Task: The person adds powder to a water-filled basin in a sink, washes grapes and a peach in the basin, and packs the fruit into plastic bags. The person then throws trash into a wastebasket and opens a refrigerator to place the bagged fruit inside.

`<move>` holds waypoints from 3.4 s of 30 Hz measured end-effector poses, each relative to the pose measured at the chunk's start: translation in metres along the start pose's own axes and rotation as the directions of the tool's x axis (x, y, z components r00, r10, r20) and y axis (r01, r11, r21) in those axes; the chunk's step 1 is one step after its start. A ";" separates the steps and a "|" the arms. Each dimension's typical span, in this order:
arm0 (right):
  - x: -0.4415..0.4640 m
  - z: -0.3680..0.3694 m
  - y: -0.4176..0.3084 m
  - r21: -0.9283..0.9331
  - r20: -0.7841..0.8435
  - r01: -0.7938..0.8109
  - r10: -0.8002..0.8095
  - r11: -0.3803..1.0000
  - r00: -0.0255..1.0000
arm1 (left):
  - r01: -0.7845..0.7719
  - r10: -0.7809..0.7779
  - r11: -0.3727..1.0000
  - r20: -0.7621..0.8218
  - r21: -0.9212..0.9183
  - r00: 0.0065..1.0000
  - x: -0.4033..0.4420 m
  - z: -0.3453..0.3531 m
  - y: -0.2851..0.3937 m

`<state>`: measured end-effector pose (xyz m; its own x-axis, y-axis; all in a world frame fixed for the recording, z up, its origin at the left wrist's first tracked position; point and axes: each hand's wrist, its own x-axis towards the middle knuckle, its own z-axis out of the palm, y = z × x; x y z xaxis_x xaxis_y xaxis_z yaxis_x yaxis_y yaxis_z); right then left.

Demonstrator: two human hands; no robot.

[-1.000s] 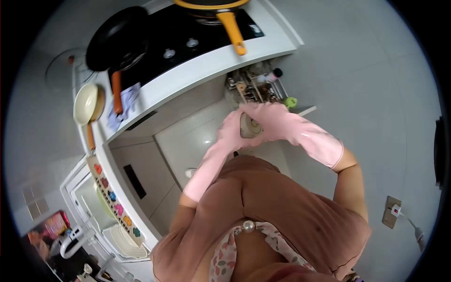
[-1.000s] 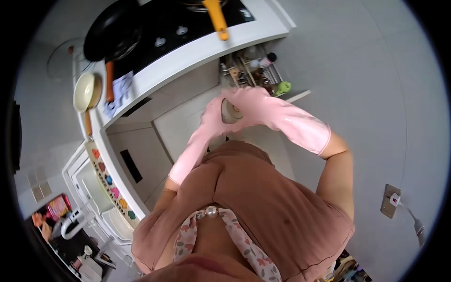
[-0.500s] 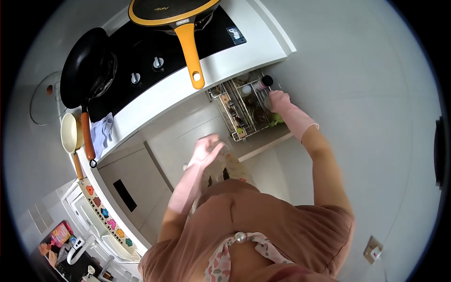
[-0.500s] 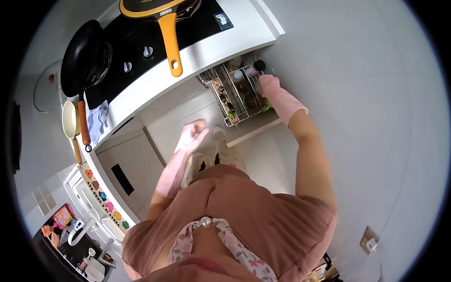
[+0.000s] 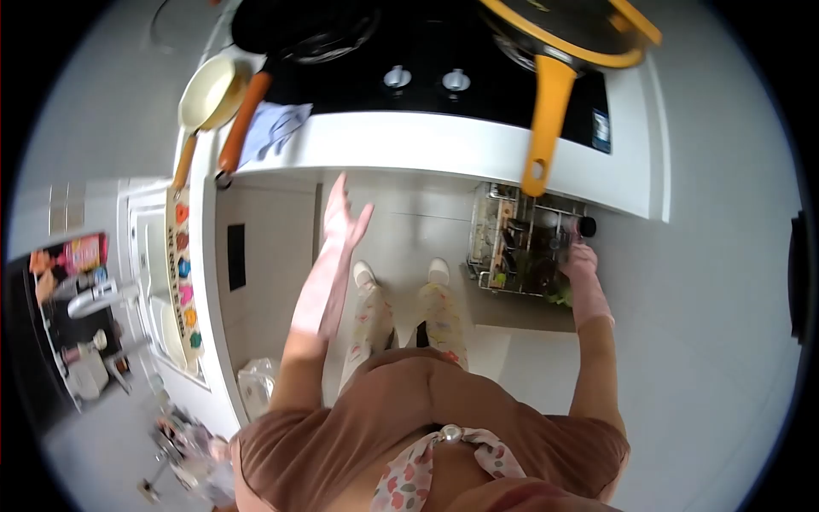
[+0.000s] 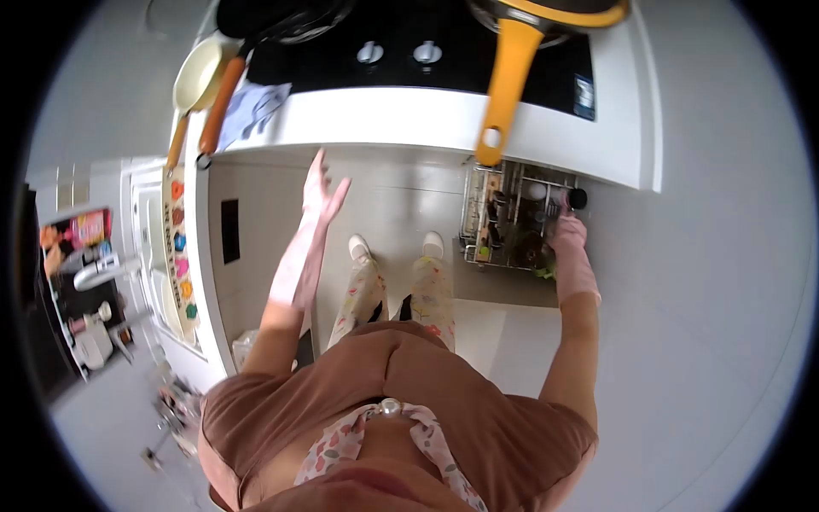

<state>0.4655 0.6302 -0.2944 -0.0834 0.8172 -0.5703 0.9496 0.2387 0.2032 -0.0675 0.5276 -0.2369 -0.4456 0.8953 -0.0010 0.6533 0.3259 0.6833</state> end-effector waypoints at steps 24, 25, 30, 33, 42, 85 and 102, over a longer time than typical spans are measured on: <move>-0.164 -0.172 -0.342 0.940 -0.103 0.104 -0.021 0.325 0.994 | 0.021 -0.070 0.994 0.495 0.105 0.866 0.013 -0.024 -0.009; -0.163 -0.164 -0.340 0.954 -0.143 0.118 0.074 0.275 0.987 | 0.077 -0.097 0.995 0.584 0.059 0.806 -0.007 -0.025 -0.013; -0.165 -0.142 -0.338 0.983 0.089 -0.135 0.316 0.125 0.945 | 0.947 -0.287 -0.249 0.949 -0.203 0.128 -0.110 0.015 -0.005; -0.174 -0.118 -0.329 0.827 -0.070 -0.161 0.383 0.539 0.921 | 0.980 -0.185 -0.144 0.977 -0.133 0.106 -0.159 -0.015 0.017; -0.173 -0.095 -0.285 0.109 -0.623 -0.090 0.139 0.990 0.770 | 0.863 -0.028 -0.429 0.959 -0.267 0.283 -0.215 0.062 -0.110; -0.312 -0.437 -0.701 0.145 -0.309 0.971 -0.924 0.189 0.226 | -0.002 -0.279 -0.103 0.027 -0.995 0.960 -0.172 -0.388 -0.130; -0.242 -0.422 -1.026 -0.054 0.528 0.932 -0.782 0.358 0.331 | -0.379 -0.653 -0.651 0.231 -0.658 0.721 -0.061 -0.440 -0.218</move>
<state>-0.6159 0.4096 -0.0287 -0.6109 -0.1933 -0.7678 0.2457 0.8756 -0.4159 -0.4518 0.2686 -0.0646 -0.6064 0.5032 -0.6157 -0.6593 -0.7510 0.0356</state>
